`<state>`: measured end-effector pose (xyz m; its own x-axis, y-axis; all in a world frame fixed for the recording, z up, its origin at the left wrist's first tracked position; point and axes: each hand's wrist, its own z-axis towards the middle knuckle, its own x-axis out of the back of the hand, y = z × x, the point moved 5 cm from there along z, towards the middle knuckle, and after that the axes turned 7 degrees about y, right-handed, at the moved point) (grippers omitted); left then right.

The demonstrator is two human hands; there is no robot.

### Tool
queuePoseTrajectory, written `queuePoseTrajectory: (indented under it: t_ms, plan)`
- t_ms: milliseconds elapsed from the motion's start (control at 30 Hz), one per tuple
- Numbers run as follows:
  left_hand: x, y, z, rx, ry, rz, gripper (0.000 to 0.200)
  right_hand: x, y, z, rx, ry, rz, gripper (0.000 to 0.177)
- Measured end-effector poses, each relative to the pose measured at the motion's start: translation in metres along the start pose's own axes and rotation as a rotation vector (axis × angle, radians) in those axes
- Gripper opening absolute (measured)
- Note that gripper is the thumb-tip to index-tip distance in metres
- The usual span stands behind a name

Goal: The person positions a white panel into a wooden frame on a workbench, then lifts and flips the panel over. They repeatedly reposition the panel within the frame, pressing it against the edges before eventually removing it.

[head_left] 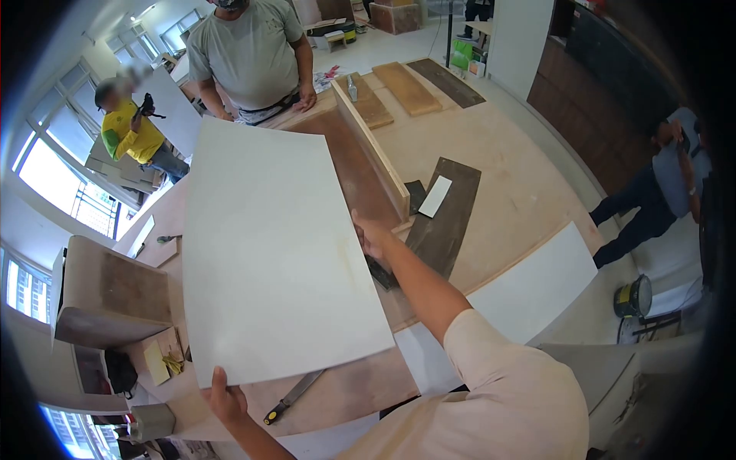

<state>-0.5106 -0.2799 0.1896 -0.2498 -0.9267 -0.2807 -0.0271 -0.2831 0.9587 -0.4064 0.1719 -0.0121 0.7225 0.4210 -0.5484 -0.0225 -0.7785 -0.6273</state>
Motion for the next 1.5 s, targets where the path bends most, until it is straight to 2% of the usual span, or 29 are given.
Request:
queuePoseTrajectory:
  t_ms: [67,167,267,367,467,567,667,767,800,967,1067,1167,1267,1400,1467,1500]
  plan:
    - [0.008,0.017,-0.017,-0.027,-0.019,0.009,0.05,0.001,-0.011,0.025,0.109,-0.033,0.122,0.05]
    - [0.043,0.027,-0.031,-0.051,0.027,0.043,0.049,-0.015,-0.046,0.021,0.16,0.083,0.167,0.049]
    - [0.066,0.038,-0.043,-0.028,0.037,0.069,0.05,-0.026,-0.068,0.025,0.225,0.056,0.111,0.043]
    - [0.087,0.043,-0.053,-0.044,0.103,0.074,0.05,-0.036,-0.075,0.031,0.326,0.091,0.205,0.036]
    - [0.092,0.048,-0.061,-0.087,0.265,-0.051,0.05,-0.046,-0.067,0.035,0.311,0.015,0.283,0.031]
    - [0.108,0.042,-0.064,-0.09,0.374,-0.182,0.055,-0.074,-0.058,0.013,0.257,0.049,0.352,0.028]
    - [0.113,0.045,-0.065,-0.074,0.369,-0.233,0.057,-0.088,-0.047,0.011,0.259,0.005,0.367,0.026]
    - [0.119,0.049,-0.07,-0.01,0.365,-0.301,0.057,-0.091,-0.04,0.017,0.244,-0.164,0.293,0.028]
    - [0.122,0.049,-0.071,0.021,0.368,-0.329,0.057,-0.093,-0.037,0.014,0.246,-0.164,0.326,0.029]
    - [0.125,0.056,-0.084,-0.033,0.392,-0.295,0.055,-0.099,-0.001,-0.002,0.198,-0.16,0.417,0.036]
    - [0.132,0.061,-0.091,-0.059,0.439,-0.244,0.054,-0.1,0.014,-0.014,0.163,-0.072,0.481,0.039]
    - [0.132,0.065,-0.095,-0.058,0.448,-0.247,0.055,-0.097,0.03,-0.003,0.137,-0.2,0.571,0.042]
    - [0.131,0.068,-0.101,-0.075,0.505,-0.202,0.055,-0.102,0.03,-0.022,0.163,-0.179,0.642,0.042]
    - [0.133,0.073,-0.108,-0.096,0.606,-0.092,0.053,-0.109,0.029,-0.045,0.208,-0.077,0.59,0.046]
    - [0.132,0.074,-0.111,-0.096,0.595,-0.092,0.053,-0.108,0.03,-0.055,0.214,0.013,0.559,0.045]
    - [0.131,0.075,-0.112,-0.096,0.591,-0.092,0.053,-0.107,0.034,-0.051,0.228,-0.007,0.556,0.045]
